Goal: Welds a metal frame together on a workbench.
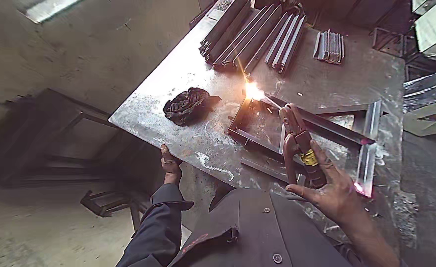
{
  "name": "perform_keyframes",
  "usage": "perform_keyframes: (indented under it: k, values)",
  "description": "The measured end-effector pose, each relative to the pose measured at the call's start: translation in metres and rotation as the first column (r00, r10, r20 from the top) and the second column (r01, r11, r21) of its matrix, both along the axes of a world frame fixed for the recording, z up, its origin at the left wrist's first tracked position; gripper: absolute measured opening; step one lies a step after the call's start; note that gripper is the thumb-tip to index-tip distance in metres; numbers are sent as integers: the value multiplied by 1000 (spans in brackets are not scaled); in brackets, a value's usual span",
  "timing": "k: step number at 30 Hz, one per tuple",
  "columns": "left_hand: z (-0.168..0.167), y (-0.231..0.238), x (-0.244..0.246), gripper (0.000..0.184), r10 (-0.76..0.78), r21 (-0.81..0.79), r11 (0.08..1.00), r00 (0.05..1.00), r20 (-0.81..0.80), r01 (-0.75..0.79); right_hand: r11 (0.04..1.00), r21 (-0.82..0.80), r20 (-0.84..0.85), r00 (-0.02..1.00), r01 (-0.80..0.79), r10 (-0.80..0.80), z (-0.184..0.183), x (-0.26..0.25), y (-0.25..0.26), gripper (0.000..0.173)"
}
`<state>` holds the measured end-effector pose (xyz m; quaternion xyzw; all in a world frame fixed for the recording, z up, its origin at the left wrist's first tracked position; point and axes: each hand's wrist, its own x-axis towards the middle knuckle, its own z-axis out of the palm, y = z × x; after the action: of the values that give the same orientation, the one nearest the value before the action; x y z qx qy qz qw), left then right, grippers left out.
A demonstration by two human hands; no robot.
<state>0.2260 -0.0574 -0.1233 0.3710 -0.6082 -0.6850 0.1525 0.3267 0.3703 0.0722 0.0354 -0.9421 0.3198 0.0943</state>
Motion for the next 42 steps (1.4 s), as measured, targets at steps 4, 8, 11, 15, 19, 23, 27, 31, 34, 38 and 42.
perform_keyframes:
  k: [4,8,11,15,19,23,27,31,34,38,42]
  values:
    - [-3,-2,-1,61,4,11,1000,1000,-25,-4,1000,-10,13,1000,6,-6,-1,-1,0,115]
    - [-1,0,-1,61,-6,-1,1000,1000,-23,6,1000,10,20,1000,0,-1,0,-1,0,114]
    - [-3,-2,-1,63,-11,5,1000,1000,-11,11,1000,-8,12,1000,-9,9,0,-2,0,115]
    - [-4,-3,-1,63,-6,-14,1000,1000,14,6,999,-28,11,1000,-17,17,0,-3,1,116]
    - [-7,-3,-1,64,-10,-22,1000,1000,3,10,1000,-15,3,1000,-3,3,-1,-2,0,114]
    - [-1,0,0,59,-11,17,1000,999,-51,12,1000,-5,8,1000,0,0,0,-2,0,115]
    - [-2,0,-1,59,0,9,1000,999,-53,1,1000,-12,17,1000,-5,6,1,-1,-1,115]
    - [-4,-1,-1,58,0,-2,1000,999,-49,0,1000,-2,29,1000,0,0,2,0,-2,116]
    - [-3,-1,-1,59,-6,22,1000,999,-47,7,1000,16,14,1000,-4,4,2,0,-2,116]
    - [-4,-2,0,62,-26,-9,1000,999,-37,26,999,36,29,999,15,-16,5,1,-5,115]
    - [-1,0,0,64,-18,-7,1000,1000,-12,18,1000,10,32,999,16,-16,3,0,-5,116]
